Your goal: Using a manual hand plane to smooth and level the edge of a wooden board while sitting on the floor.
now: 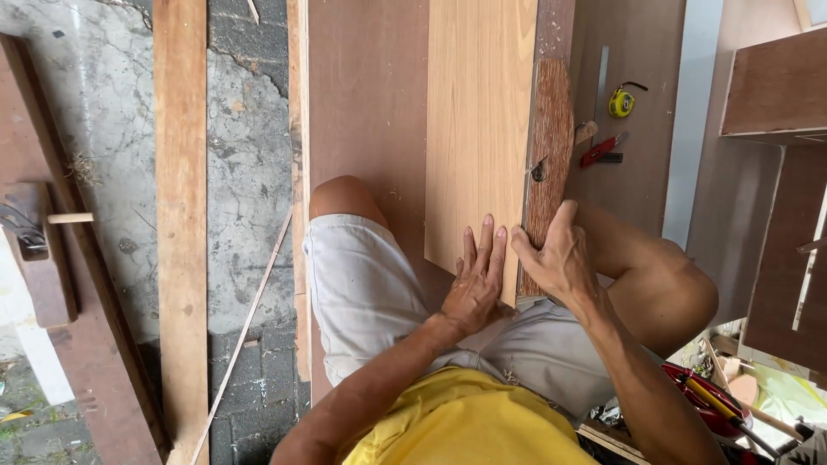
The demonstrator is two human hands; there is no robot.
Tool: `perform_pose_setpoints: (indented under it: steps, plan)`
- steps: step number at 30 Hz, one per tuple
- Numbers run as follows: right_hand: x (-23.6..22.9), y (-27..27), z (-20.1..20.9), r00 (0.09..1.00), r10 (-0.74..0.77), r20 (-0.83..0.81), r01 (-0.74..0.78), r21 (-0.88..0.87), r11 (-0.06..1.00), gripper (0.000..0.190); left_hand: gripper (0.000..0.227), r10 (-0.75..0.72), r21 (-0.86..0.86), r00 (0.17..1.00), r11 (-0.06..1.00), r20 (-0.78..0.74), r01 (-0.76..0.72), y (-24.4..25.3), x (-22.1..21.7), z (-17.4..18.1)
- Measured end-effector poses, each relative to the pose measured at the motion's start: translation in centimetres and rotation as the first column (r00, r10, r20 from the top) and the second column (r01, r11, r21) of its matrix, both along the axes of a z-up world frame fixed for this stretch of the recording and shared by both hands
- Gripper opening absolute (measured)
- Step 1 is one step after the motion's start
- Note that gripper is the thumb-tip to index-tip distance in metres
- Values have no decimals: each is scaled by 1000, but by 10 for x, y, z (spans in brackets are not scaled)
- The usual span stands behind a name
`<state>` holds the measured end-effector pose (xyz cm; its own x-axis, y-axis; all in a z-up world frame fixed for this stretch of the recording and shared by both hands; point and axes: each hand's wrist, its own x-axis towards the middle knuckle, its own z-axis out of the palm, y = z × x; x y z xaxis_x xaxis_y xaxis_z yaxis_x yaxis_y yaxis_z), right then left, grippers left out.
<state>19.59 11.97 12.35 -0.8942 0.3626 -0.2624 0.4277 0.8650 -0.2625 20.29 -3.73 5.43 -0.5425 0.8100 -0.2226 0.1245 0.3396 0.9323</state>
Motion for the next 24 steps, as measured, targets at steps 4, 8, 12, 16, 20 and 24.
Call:
perform_pose_setpoints:
  steps: [4,8,12,16,20,24]
  plan:
    - [-12,13,4,996,77,55,-81,65,995,44,103,104,23,991,995,-85,-102,22,21,-37]
    - [-40,24,9,991,136,-12,-136,-18,990,52,80,175,49,974,984,-146,-170,27,29,-46]
    - [-49,48,-17,976,200,-89,-201,0,980,47,83,200,45,955,980,-222,-194,27,28,-50]
    - [6,-10,25,984,177,-5,-177,29,984,64,84,207,38,947,978,-244,-204,29,30,-51]
    - [116,-32,13,991,26,133,-32,44,999,75,85,226,62,951,974,-214,-217,28,28,-48]
    - [136,-31,9,980,-43,193,31,68,997,63,86,235,87,948,971,-214,-222,25,22,-44]
